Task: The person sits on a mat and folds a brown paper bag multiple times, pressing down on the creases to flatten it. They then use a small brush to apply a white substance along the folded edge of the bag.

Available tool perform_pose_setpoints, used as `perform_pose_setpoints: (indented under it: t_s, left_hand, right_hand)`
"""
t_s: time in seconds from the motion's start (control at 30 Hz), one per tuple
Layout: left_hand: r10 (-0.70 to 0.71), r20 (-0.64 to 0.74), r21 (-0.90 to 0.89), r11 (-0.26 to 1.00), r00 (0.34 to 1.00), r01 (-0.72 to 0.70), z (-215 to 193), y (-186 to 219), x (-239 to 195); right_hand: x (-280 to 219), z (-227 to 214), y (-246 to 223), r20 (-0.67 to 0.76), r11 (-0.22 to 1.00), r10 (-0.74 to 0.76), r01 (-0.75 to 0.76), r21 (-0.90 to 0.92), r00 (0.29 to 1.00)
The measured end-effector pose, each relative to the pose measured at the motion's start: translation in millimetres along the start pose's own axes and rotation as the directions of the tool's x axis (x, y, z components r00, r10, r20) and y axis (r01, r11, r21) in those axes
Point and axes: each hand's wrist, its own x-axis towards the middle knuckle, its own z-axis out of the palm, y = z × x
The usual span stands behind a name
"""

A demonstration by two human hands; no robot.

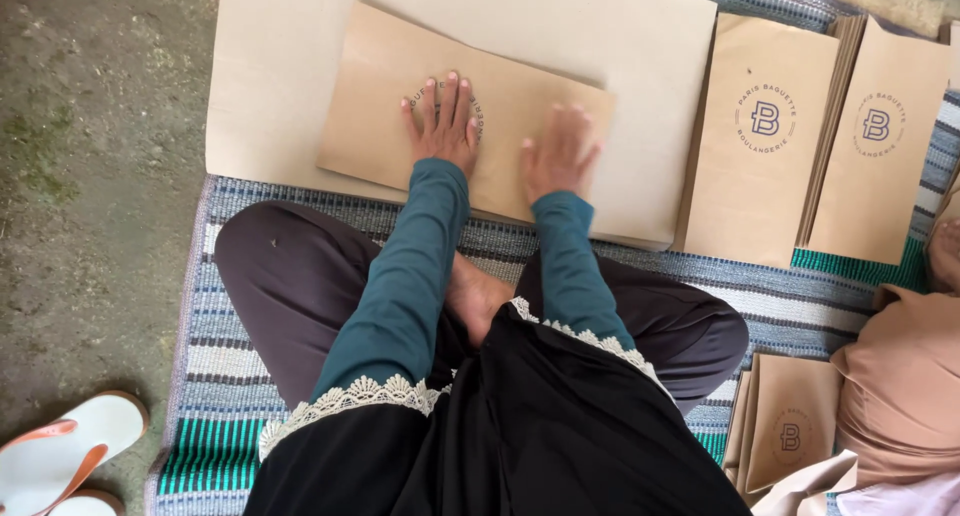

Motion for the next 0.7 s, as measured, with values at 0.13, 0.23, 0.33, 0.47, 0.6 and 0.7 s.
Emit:
perform_pose_setpoints:
  t_s: [0.13, 0.23, 0.33, 0.47, 0.6, 0.7]
  left_hand:
    - [-0.038, 0.099, -0.131, 0.99, 0.994, 0.051, 6.1, -4.3, 9.9]
    - [0.108, 0.0, -0.315, 0.944, 0.994, -0.103, -30.9, 17.5, 31.2]
    - [0.347, 0.133, -0.438, 0.861, 0.928, -0.259, -38.1, 69.7, 32.4]
    - [0.348, 0.38, -0.297, 0.923, 0.857, -0.243, 51.8, 81.9, 52.6]
    - [0.337, 0.145, -0.115, 0.94, 0.93, -0.322, 68.1, 11.5, 79.8]
    - [0.227, 0.022, 0.177, 0.958, 0.974, -0.227, 50.9, -41.1, 89.0]
  right_hand:
    - [-10.9, -26.8, -43.2, 0.175, 0.948, -0.168, 0.11, 0.299, 0.97]
    - [-7.1, -21.1, -48.3, 0.189, 0.962, -0.2, 0.155, 0.226, 0.961]
    - [-51.4, 90.3, -16.8, 0.144, 0.952, -0.3, 0.288, 0.099, 0.943]
    - [-16.8, 77.7, -18.0, 0.373, 0.964, -0.264, 0.236, 0.12, 0.89]
    - [-10.9, -13.8, -48.9, 0.159, 0.977, -0.132, 0.101, 0.189, 0.978]
    - [-10.0, -20.8, -47.9, 0.216, 0.975, -0.107, 0.06, 0.212, 0.97]
